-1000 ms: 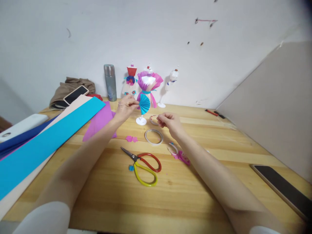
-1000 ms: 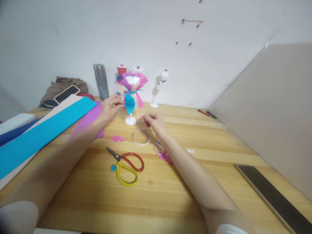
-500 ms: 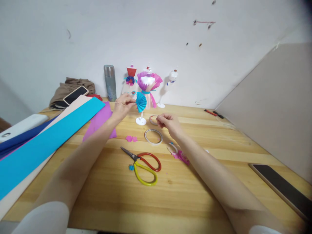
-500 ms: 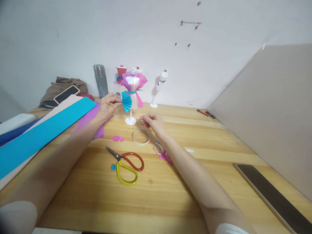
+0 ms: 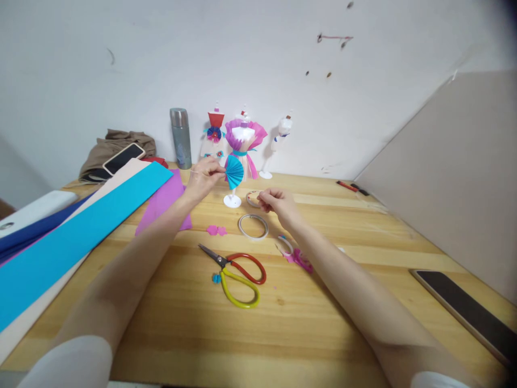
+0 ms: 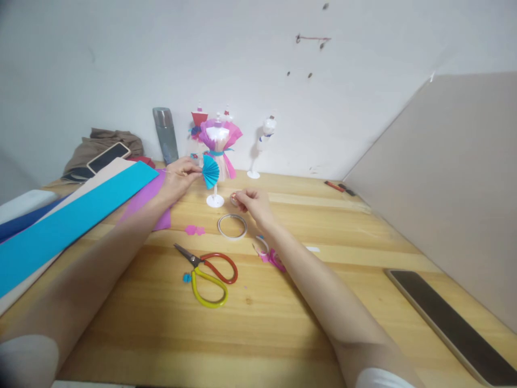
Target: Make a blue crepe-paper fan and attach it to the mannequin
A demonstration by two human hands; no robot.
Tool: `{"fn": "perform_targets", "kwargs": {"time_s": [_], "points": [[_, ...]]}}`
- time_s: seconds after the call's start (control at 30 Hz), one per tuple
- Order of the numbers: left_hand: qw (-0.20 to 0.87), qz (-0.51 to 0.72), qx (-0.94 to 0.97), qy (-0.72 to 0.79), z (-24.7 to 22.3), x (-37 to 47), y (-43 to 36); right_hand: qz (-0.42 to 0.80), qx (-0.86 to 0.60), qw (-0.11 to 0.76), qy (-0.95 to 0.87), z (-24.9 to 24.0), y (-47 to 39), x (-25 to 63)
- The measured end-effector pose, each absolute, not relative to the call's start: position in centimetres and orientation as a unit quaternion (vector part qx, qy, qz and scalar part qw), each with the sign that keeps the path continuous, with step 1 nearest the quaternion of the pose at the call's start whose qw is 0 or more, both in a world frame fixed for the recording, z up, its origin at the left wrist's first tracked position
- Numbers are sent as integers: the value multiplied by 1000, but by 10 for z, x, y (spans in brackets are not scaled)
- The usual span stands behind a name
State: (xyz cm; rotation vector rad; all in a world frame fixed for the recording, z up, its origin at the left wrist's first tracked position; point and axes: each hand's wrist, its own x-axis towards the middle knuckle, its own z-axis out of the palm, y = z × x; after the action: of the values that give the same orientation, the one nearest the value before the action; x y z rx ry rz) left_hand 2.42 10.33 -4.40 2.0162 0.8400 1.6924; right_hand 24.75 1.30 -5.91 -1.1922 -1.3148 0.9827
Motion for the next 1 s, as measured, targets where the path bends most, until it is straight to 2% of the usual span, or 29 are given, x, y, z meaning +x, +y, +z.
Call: {"fn": "perform_targets", "kwargs": {"time_s": [0.5, 0.77, 0.9, 1.0], "points": [[195, 568, 744, 292, -36, 25, 94, 419, -497, 524, -551, -58, 15, 252], [331, 496, 758, 263, -15, 41, 73, 403, -491, 370, -678, -49, 12, 263], [363, 497, 746, 255, -8, 48, 61, 378, -515, 364, -678, -47, 13, 266], [337, 493, 764, 244, -7, 48, 59, 376, -516, 366, -678, -43, 12, 268]]}}
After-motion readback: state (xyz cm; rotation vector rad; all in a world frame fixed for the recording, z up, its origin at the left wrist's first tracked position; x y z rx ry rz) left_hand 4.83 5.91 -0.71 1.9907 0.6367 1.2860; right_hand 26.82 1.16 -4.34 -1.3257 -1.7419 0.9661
